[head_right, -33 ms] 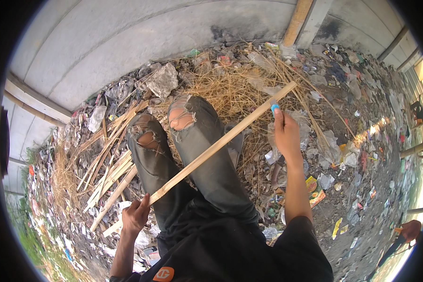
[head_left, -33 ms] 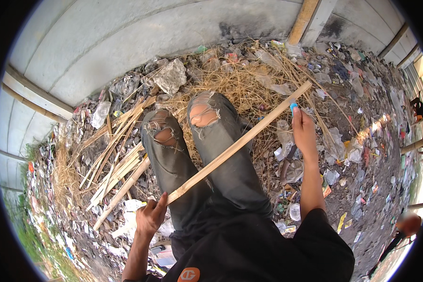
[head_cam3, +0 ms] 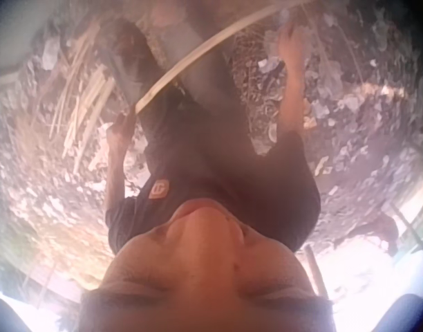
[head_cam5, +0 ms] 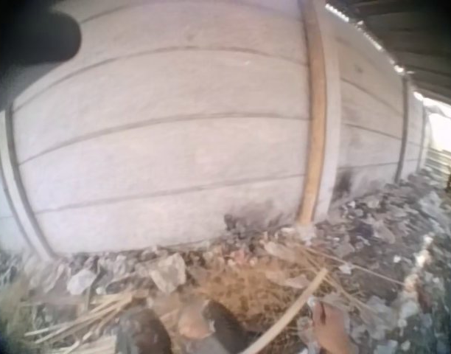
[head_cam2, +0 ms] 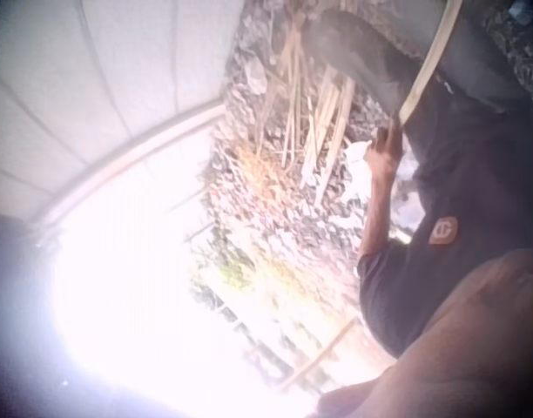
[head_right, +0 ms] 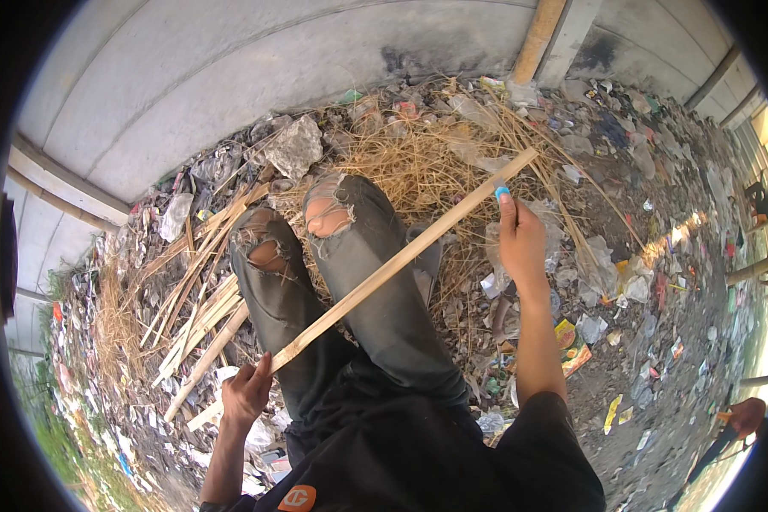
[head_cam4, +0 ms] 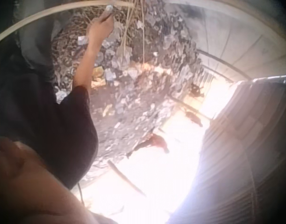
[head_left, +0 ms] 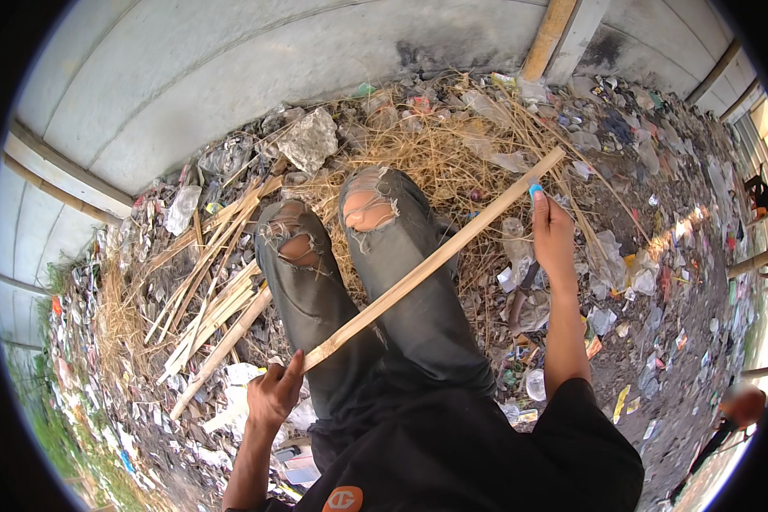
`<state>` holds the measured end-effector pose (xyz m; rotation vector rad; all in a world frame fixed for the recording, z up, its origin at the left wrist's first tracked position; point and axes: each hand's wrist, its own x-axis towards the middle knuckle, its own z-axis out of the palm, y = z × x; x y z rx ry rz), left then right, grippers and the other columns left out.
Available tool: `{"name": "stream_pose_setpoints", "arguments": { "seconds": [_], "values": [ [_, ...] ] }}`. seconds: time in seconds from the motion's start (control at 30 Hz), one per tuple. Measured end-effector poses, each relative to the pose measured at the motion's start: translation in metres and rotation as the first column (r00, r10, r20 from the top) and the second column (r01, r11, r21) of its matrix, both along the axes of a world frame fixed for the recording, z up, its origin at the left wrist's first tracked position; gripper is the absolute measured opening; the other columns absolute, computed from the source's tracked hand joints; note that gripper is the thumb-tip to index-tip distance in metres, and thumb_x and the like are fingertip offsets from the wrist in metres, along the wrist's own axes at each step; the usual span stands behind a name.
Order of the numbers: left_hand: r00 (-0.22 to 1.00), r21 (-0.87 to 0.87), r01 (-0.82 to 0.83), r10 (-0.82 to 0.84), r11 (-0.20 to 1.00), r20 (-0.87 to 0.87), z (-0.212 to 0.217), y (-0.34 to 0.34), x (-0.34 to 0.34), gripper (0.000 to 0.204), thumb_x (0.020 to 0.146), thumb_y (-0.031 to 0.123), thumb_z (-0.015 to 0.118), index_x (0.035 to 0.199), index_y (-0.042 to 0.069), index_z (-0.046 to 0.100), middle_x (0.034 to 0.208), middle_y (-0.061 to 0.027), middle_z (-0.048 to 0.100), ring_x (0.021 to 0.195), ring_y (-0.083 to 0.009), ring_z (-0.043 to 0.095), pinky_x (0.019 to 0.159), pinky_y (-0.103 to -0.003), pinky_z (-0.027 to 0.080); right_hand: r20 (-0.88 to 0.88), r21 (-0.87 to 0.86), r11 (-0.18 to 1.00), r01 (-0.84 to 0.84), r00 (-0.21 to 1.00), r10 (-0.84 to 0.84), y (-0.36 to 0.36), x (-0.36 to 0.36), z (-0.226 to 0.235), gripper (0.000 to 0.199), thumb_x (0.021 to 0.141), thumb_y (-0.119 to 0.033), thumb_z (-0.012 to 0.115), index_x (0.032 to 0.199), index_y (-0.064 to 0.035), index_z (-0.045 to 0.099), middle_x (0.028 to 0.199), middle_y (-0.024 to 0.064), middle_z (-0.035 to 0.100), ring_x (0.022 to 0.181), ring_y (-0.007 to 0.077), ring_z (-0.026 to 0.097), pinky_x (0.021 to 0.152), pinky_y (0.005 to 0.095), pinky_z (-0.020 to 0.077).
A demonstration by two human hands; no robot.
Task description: The person sits on the ground and uses a small knife to shave thin strips from a long bamboo stick. They hold the stick with their left hand and scrape the blade along its length with their right hand, creating a pile of shavings.
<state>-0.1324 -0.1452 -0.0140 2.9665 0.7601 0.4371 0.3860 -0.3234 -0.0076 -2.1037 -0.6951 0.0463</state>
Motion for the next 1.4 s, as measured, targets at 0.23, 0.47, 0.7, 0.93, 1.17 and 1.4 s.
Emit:
{"name": "stream_pose_setpoints", "arguments": {
  "seconds": [0.23, 0.47, 0.7, 0.93, 1.17, 1.4],
  "values": [
    [1.0, -0.018, -0.003, 0.004, 1.0, 0.011, -0.014, -0.001, -0.007, 0.06, 0.083, 0.01, 0.084, 0.14, 0.022, 0.07, 0.066, -0.0007, 0.052, 0.045, -0.0193, 0.056, 0.041, -0.038, 0.044, 0.003, 0.011, 1.0, 0.012, 1.0, -0.012, 0.009, -0.033, -0.014, 0.054, 0.112, -0.044, 0.051, 0.089, 0.0042, 0.061, 0.064, 0.0174, 0.047, 0.059, 0.0288, 0.038, 0.06, 0.0447, 0.04],
    [1.0, -0.041, -0.002, 0.002, 0.999, 0.011, -0.024, -0.001, -0.006, 0.062, 0.081, 0.011, 0.084, 0.14, 0.023, 0.07, 0.067, -0.0005, 0.052, 0.044, -0.0207, 0.055, 0.041, -0.04, 0.043, -0.17, 0.027, 0.998, -0.062, 0.983, 0.066, 0.009, -0.009, -0.002, 0.056, 0.113, -0.045, 0.051, 0.086, 0.0032, 0.061, 0.061, 0.0133, 0.043, 0.058, 0.0215, 0.038, 0.057, 0.0426, 0.0384],
    [1.0, -0.045, -0.015, 0.016, 0.999, 0.019, -0.019, -0.009, 0.001, 0.063, 0.08, 0.009, 0.083, 0.139, 0.024, 0.07, 0.068, -0.0003, 0.054, 0.045, -0.0213, 0.055, 0.042, -0.041, 0.045, -0.022, -0.061, 0.965, -0.255, 0.967, 0.255, 0.018, -0.084, -0.005, 0.05, 0.112, -0.041, 0.053, 0.089, 0.0018, 0.066, 0.06, 0.0219, 0.052, 0.053, 0.0392, 0.049, 0.055, 0.046, 0.0428],
    [0.999, -0.079, -0.029, 0.031, 0.996, 0.017, -0.011, -0.019, 0.021, 0.058, 0.083, 0.011, 0.083, 0.138, 0.024, 0.071, 0.069, -0.0007, 0.054, 0.046, -0.022, 0.057, 0.043, -0.04, 0.047, 0.022, 0.038, 0.982, -0.184, 0.983, 0.183, 0.02, -0.079, -0.006, 0.046, 0.111, -0.039, 0.055, 0.093, 0.0026, 0.065, 0.064, 0.0243, 0.052, 0.057, 0.0432, 0.049, 0.055, 0.0441, 0.0429],
    [0.997, -0.144, -0.073, 0.077, 0.987, 0.024, -0.002, -0.034, 0.034, 0.05, 0.088, 0.014, 0.082, 0.136, 0.022, 0.071, 0.069, -0.0033, 0.054, 0.048, -0.0251, 0.059, 0.045, -0.042, 0.047, -0.093, -0.019, 0.998, -0.053, 0.994, 0.051, 0.027, -0.043, 0.011, 0.05, 0.111, -0.041, 0.055, 0.089, 0.0018, 0.064, 0.064, 0.0232, 0.053, 0.056, 0.0404, 0.05, 0.054, 0.0451, 0.043],
    [0.991, -0.192, -0.114, 0.125, 0.975, 0.048, 0.012, -0.046, 0.058, 0.042, 0.09, 0.012, 0.081, 0.132, 0.015, 0.073, 0.068, -0.0081, 0.056, 0.05, -0.0308, 0.06, 0.047, -0.044, 0.047, 0.092, -0.071, 0.96, -0.269, 0.957, 0.275, 0.025, -0.087, -0.011, 0.051, 0.112, -0.042, 0.053, 0.09, 0.002, 0.065, 0.062, 0.0226, 0.054, 0.054, 0.0402, 0.052, 0.054, 0.043, 0.0426]
  ]
}}
